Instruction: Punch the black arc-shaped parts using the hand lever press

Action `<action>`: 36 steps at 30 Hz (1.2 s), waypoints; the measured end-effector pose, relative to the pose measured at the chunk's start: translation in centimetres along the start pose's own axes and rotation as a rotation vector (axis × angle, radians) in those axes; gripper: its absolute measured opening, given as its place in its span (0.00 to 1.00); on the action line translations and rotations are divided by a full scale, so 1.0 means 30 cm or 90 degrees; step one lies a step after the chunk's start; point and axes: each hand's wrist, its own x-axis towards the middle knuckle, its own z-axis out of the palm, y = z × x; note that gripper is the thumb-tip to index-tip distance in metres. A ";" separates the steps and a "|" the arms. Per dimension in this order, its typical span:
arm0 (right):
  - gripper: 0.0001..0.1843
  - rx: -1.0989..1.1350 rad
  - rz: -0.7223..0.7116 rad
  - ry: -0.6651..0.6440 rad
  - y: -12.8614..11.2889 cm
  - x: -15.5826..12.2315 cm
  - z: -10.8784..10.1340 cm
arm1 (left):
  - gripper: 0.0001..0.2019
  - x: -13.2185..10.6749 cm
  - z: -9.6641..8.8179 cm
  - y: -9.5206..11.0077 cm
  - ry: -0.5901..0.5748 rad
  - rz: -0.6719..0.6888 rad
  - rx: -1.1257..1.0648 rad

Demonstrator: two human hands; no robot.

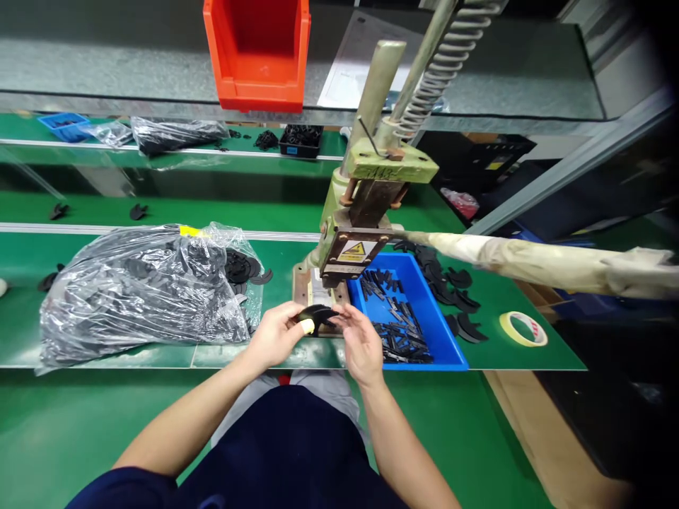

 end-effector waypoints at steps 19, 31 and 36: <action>0.08 -0.085 -0.159 -0.085 -0.071 0.073 0.030 | 0.09 -0.038 -0.131 -0.053 -0.005 0.373 0.259; 0.17 -0.113 0.012 0.004 -0.029 0.068 0.007 | 0.04 0.048 -0.153 -0.110 0.062 0.230 0.188; 0.17 -0.131 0.139 0.132 -0.068 0.040 -0.122 | 0.04 0.286 -0.226 -0.204 0.330 -0.045 0.011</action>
